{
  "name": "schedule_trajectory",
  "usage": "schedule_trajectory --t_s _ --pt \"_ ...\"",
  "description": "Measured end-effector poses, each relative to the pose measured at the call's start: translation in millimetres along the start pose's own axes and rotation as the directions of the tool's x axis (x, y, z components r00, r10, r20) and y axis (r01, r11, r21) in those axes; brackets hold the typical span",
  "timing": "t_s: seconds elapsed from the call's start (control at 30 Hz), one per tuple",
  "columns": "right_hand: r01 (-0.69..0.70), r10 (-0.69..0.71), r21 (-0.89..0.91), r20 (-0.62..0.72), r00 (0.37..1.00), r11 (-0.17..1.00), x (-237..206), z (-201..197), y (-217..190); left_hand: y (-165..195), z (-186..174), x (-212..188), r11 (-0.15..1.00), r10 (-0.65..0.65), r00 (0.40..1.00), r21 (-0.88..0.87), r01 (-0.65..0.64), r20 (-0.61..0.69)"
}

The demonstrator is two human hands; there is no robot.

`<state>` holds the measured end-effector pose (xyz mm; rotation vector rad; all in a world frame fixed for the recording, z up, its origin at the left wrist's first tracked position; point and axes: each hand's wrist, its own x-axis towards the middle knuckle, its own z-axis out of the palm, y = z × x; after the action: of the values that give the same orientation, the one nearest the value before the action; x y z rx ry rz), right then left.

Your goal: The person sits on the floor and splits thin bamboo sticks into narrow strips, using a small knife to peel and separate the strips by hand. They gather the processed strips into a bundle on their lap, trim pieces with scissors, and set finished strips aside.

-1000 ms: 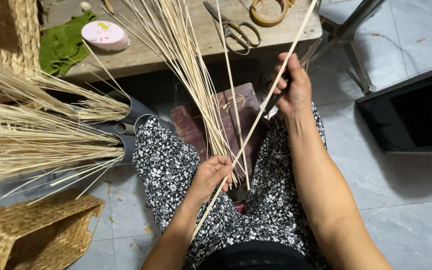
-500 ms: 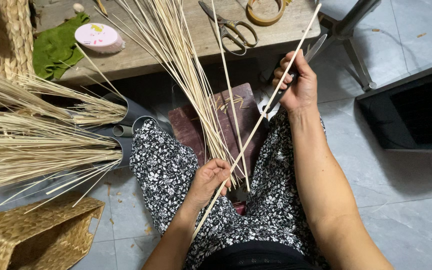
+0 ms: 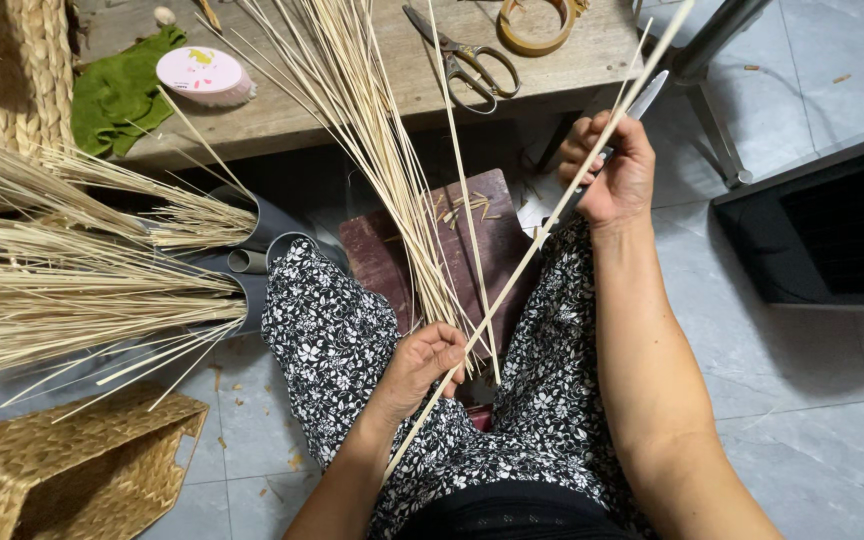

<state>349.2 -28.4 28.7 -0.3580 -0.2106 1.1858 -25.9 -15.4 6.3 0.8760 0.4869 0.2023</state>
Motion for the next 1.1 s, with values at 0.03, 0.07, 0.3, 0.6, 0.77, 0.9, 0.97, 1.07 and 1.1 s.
schedule_trajectory --t_s 0.03,0.07,0.3,0.6,0.77,0.9,0.97,1.07,1.1 --pt "-0.003 0.003 0.007 -0.016 1.000 1.000 -0.2 2.3 -0.3 -0.4 -0.8 -0.1 1.000 -0.006 1.000 -0.003 0.006 0.008" --pt "-0.006 0.007 0.014 -0.031 0.999 1.000 -0.1 5.0 0.2 -0.7 -1.5 -0.3 1.000 -0.012 1.000 -0.005 0.012 0.017" --pt "0.036 -0.349 -0.658 -0.352 0.868 0.752 7.2 32.8 25.2 -4.0 2.2 -0.3 0.996 -0.039 0.999 0.082 0.039 0.006" --pt "-0.279 0.001 -0.790 -0.332 0.943 0.545 -4.9 45.3 83.9 1.4 3.7 8.3 0.985 0.138 0.979 0.120 -0.121 -0.148" --pt "-0.302 0.197 -0.756 -0.229 0.953 0.581 -17.4 39.8 111.5 3.8 3.2 9.0 0.971 0.231 0.952 0.115 -0.211 -0.199" --pt "-0.229 0.032 -0.814 -0.251 0.968 0.534 -16.8 33.0 106.7 0.9 1.6 4.8 0.925 0.304 0.934 0.290 -0.244 -0.186" --pt "-0.119 -0.104 -0.804 -0.219 0.970 0.582 -10.6 29.4 95.4 -2.5 2.0 4.5 0.908 0.248 0.955 0.382 -0.171 -0.162" --pt "-0.015 -0.235 -0.761 -0.219 0.947 0.648 -7.9 25.7 80.0 -4.9 0.3 5.7 0.937 0.156 0.972 0.337 -0.090 -0.175" --pt "0.009 -0.265 -0.743 -0.227 0.937 0.670 -8.0 25.0 76.0 -5.1 -0.5 6.1 0.954 0.124 0.975 0.291 -0.067 -0.184"
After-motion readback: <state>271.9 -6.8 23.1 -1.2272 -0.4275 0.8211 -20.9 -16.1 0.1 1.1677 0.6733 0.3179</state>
